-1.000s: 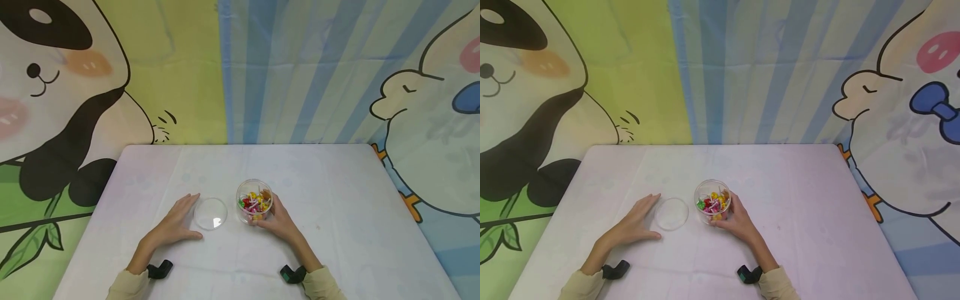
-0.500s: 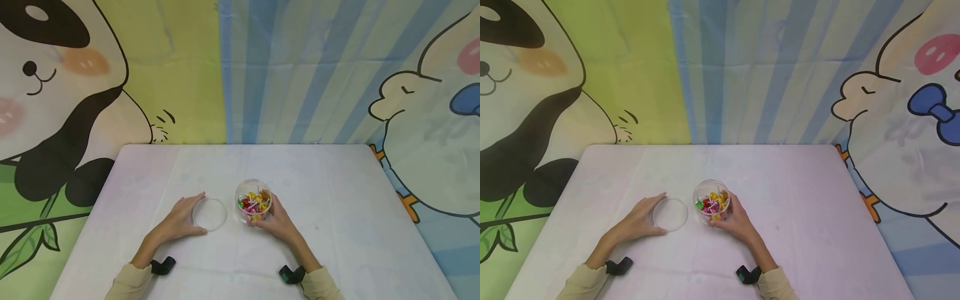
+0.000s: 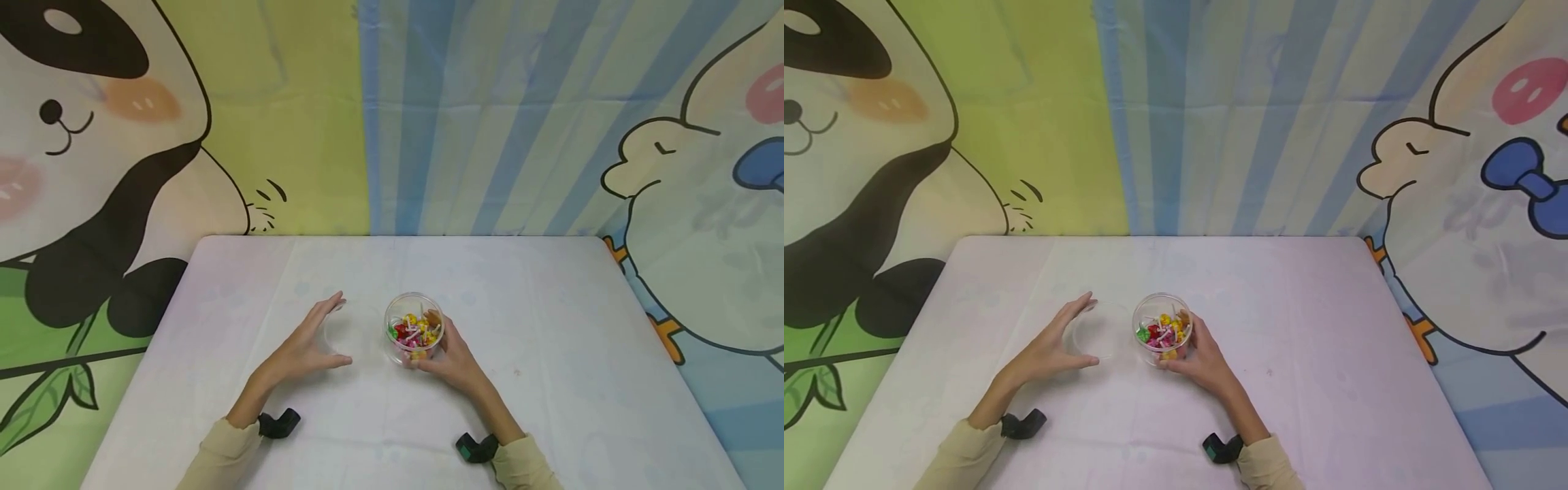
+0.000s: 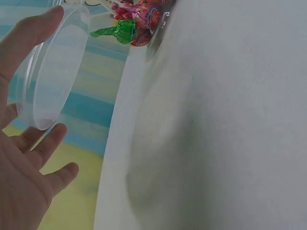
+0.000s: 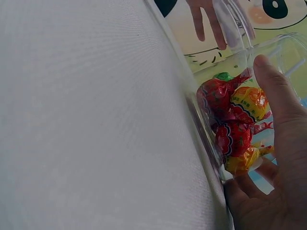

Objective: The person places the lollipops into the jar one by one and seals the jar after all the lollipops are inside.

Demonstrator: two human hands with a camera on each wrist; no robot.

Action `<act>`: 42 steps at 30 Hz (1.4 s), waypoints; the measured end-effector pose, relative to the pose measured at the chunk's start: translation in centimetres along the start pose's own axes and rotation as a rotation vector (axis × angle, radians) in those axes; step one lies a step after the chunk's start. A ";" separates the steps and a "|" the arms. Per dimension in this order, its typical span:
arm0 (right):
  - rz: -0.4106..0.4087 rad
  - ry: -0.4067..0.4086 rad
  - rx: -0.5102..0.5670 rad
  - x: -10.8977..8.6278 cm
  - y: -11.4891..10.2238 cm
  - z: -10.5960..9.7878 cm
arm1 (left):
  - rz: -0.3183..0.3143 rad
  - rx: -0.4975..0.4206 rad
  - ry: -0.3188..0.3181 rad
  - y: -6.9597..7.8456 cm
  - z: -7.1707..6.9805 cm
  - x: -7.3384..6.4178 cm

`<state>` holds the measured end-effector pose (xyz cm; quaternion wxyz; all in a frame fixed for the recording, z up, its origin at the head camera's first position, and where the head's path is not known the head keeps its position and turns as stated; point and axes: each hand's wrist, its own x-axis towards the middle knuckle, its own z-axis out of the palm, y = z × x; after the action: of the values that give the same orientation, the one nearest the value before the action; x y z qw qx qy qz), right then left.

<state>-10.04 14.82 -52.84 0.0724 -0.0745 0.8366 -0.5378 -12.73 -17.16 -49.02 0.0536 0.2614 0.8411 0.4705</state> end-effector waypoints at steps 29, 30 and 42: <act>-0.022 -0.006 0.014 -0.2 0.1 0.0 | 0.254 0.068 0.151 6.6 1.8 6.6; -0.036 -0.005 0.017 -0.2 0.1 -0.1 | 0.268 0.167 0.136 7.0 1.8 6.7; -0.071 -0.018 0.015 -0.2 0.4 -0.2 | 0.264 0.547 -0.113 9.8 3.7 8.0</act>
<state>-9.91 15.24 -53.07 0.0613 -0.1081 0.8287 -0.5457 -14.58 -6.27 -41.80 -0.0336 0.3988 0.8911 0.2141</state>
